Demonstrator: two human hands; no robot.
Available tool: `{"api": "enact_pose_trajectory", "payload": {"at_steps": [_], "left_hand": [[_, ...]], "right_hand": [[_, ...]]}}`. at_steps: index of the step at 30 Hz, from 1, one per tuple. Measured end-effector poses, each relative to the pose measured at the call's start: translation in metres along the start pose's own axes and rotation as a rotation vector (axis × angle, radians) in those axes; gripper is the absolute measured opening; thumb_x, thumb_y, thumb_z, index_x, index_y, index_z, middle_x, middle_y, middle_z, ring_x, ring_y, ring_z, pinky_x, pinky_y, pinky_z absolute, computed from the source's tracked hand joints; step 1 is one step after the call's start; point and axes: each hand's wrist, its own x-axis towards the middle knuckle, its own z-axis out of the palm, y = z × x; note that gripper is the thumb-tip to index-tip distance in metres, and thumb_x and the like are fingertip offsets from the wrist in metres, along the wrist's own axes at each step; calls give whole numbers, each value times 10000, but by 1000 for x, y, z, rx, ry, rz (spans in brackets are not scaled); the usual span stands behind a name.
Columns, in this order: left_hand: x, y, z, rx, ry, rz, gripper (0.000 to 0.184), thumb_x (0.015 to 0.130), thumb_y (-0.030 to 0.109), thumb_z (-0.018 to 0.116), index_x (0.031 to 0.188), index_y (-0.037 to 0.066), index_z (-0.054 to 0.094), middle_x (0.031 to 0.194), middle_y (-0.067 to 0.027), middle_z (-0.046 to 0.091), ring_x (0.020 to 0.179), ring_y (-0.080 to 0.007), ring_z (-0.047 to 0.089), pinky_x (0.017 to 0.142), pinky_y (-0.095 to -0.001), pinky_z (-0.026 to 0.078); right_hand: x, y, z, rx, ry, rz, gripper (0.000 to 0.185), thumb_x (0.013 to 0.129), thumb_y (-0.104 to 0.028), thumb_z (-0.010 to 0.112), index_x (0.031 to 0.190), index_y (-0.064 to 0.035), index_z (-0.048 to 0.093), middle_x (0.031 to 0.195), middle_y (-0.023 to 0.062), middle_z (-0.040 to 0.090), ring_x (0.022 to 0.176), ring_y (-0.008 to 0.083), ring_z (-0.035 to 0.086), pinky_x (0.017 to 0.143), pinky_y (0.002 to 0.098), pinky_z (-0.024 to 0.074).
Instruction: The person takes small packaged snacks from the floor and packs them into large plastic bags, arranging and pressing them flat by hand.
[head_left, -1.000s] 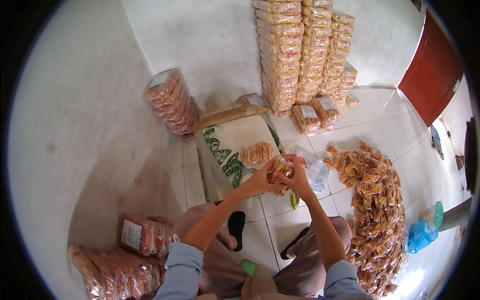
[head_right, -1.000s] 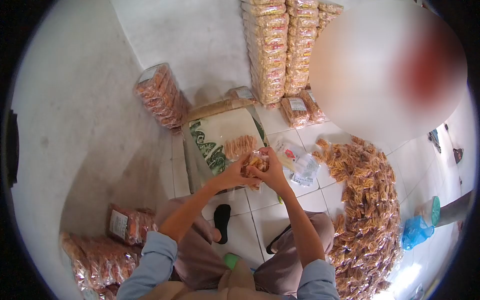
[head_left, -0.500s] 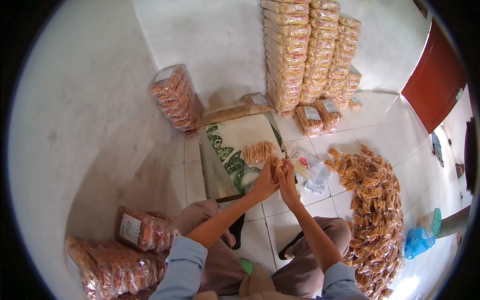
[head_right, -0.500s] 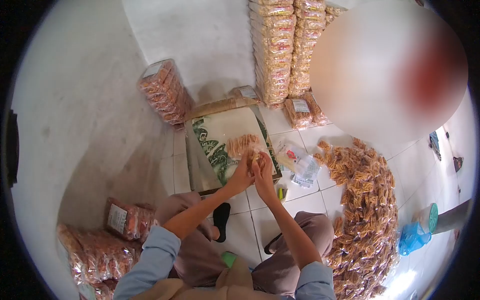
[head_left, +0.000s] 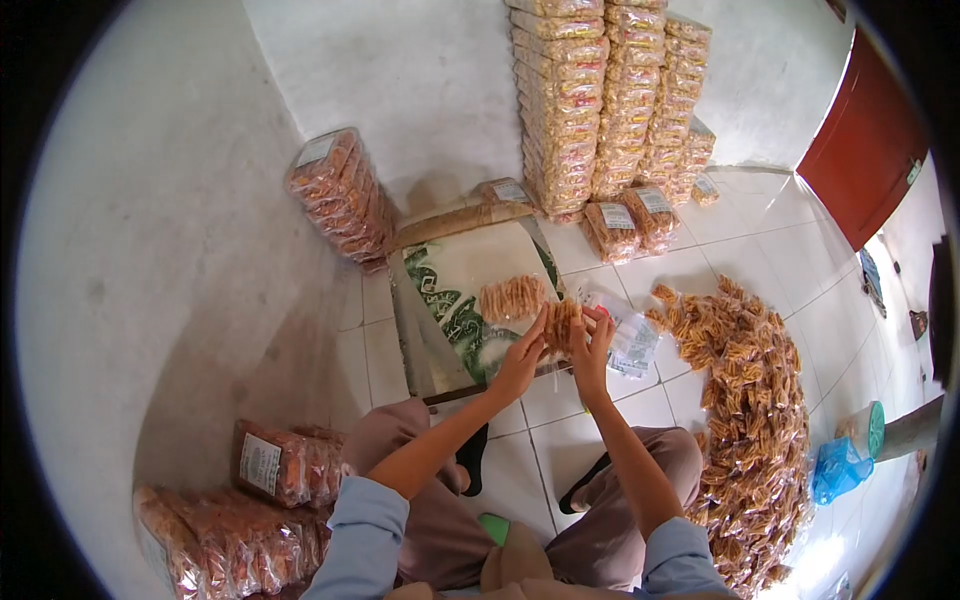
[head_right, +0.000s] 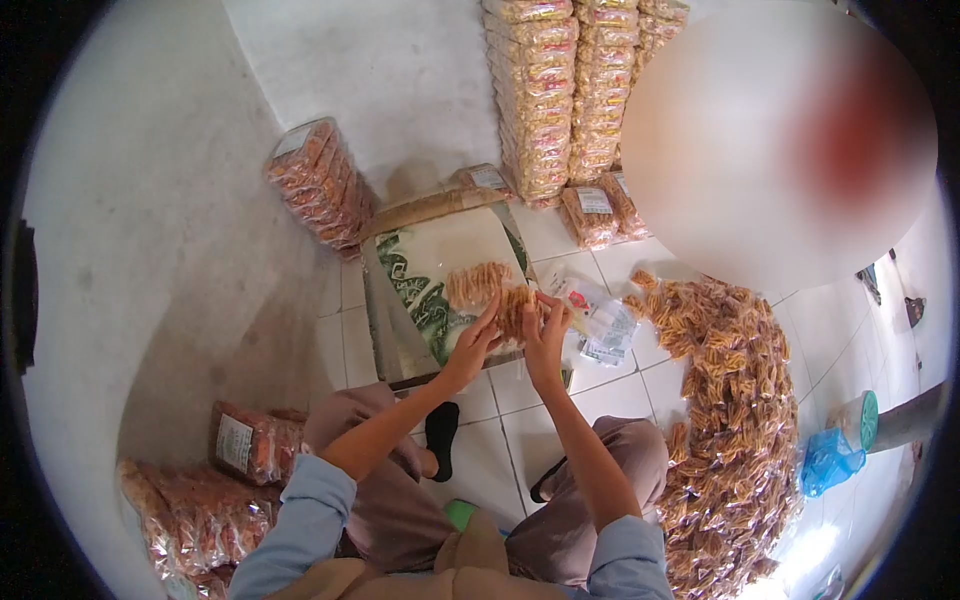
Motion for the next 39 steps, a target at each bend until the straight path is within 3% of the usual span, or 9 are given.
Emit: {"api": "enact_pose_trajectory", "payload": {"at_steps": [2, 8, 16, 21, 24, 26, 33, 35, 39], "left_hand": [[-1, 0, 1, -83, 37, 45, 477, 919, 21, 364, 1376, 106, 257, 1373, -30, 327, 1153, -131, 425, 933, -243, 380], [2, -24, -4, 6, 101, 254, 528, 819, -98, 487, 1299, 106, 402, 1335, -54, 370, 1138, -163, 449, 919, -299, 435], [-3, -29, -8, 117, 178, 340, 558, 729, -158, 530, 1221, 103, 488, 1223, -72, 417, 1109, -181, 463, 908, -283, 438], [-15, -22, -11, 259, 145, 366, 536, 784, -140, 486, 1265, 91, 434, 1249, -54, 347, 1071, -165, 472, 828, -240, 455], [-25, -24, -13, 313, 209, 323, 549, 774, -130, 483, 1254, 136, 468, 1201, -81, 378, 1045, -174, 479, 887, -285, 447], [-32, -28, -13, 27, 131, 270, 528, 811, -103, 439, 1274, 150, 448, 1234, -89, 329, 1074, -182, 462, 870, -296, 450], [-57, -17, -30, 139, 68, 287, 518, 823, -39, 448, 1305, 143, 389, 1276, -92, 283, 1151, -238, 400, 952, -372, 378], [-59, -21, -55, 728, 88, 513, 575, 791, 34, 536, 1324, 125, 339, 1293, -122, 265, 1213, -303, 314, 1001, -430, 299], [-78, -45, -65, 971, 40, 438, 706, 741, 95, 609, 1358, 119, 266, 1342, -163, 216, 1269, -359, 200, 1008, -500, 242]], "right_hand": [[4, 13, -3, -202, 59, -111, 362, 899, -254, 499, 1156, -10, 421, 1030, 107, 475, 905, 151, 474, 784, 269, 412], [-8, -1, 3, 51, -4, 130, 489, 850, -245, 575, 1238, -4, 402, 1113, 150, 499, 965, 246, 505, 837, 327, 415], [-17, 11, 12, -296, -56, -167, 779, 688, -197, 750, 1273, 56, 303, 1164, 188, 491, 1025, 247, 533, 839, 332, 443], [-18, 6, 17, -384, -38, -193, 775, 667, -188, 756, 1263, 47, 320, 1161, 209, 487, 1030, 298, 530, 845, 344, 439], [-25, 3, 19, -416, -40, -254, 737, 668, -163, 741, 1251, 41, 338, 1142, 211, 500, 1016, 316, 536, 835, 347, 444], [-30, -3, 20, -417, -35, -282, 712, 670, -150, 731, 1242, 38, 350, 1122, 209, 516, 997, 319, 547, 824, 346, 449], [-50, 3, 12, -379, 29, -194, 640, 649, -105, 711, 1198, 6, 401, 1044, 181, 547, 918, 312, 578, 745, 350, 482], [-66, 5, 3, -360, 91, -178, 637, 647, -96, 709, 1197, 8, 403, 1042, 180, 547, 926, 304, 577, 756, 345, 480], [-116, 18, -12, -400, 102, -128, 639, 646, -78, 712, 1196, 32, 406, 1045, 177, 550, 957, 279, 573, 804, 337, 468]]}}
